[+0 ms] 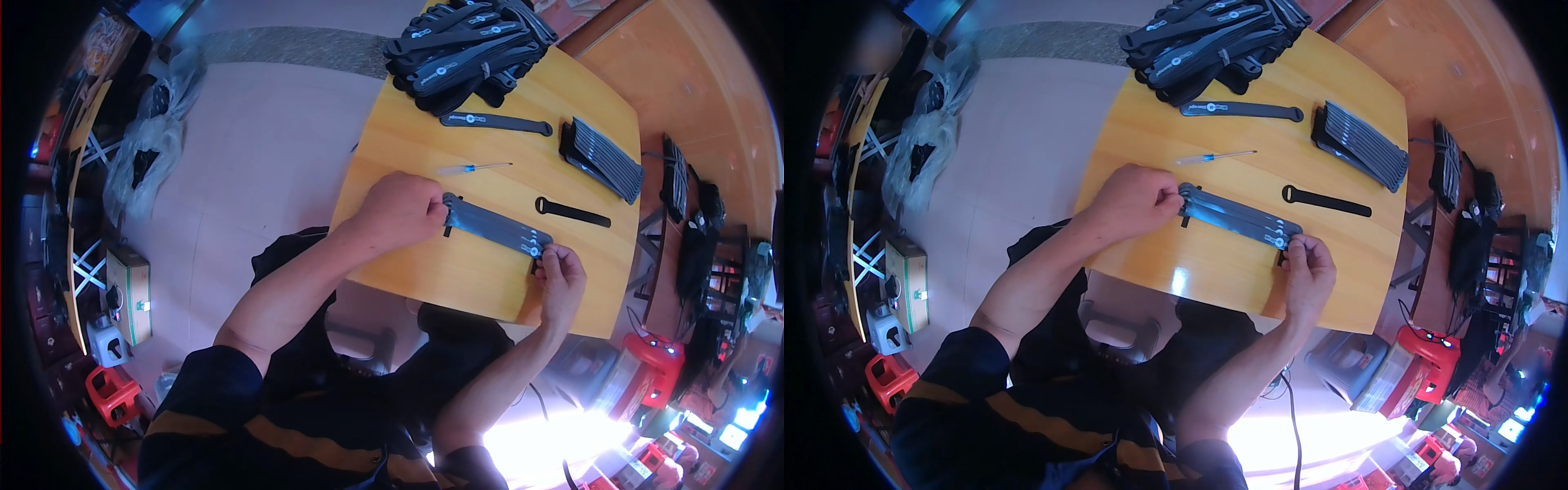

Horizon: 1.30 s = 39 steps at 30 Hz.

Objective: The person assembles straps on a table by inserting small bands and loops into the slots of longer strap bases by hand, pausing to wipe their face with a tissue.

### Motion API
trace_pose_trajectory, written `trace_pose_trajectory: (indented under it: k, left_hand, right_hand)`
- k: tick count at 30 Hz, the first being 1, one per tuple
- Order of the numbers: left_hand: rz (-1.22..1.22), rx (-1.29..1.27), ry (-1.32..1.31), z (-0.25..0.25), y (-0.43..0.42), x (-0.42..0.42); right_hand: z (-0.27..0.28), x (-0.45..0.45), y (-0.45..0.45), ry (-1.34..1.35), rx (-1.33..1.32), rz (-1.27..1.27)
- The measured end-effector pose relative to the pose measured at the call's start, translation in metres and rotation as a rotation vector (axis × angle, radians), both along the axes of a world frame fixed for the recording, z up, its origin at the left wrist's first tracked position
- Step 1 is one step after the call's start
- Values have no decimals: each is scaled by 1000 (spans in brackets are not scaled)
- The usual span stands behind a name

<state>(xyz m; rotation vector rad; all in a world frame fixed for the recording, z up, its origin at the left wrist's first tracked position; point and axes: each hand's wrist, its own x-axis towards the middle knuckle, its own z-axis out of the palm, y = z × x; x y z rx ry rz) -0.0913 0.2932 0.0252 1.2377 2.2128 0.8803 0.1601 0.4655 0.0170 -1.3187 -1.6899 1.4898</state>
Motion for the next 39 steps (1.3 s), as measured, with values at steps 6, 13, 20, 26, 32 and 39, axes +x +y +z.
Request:
trace_pose_trajectory:
  k: [6,13,20,26,32,39]
  left_hand:
    - [14,4,-15,-1,0,1]
    - [21,26,-1,-3,1,2]
    - [20,-10,-23,3,2,2]
    - [48,-35,-58,7,3,4]
    - [31,16,-23,3,2,4]
    - [30,-21,-36,2,2,3]
  right_hand:
    - [4,-1,-1,-22,-8,-12]
    - [4,-2,-3,6,-22,-34]
    - [3,-3,-4,3,-16,-33]
    - [1,-3,-3,-11,2,-45]
    - [3,-5,-3,-50,13,-53]
    - [-1,-4,-2,-57,46,-45]
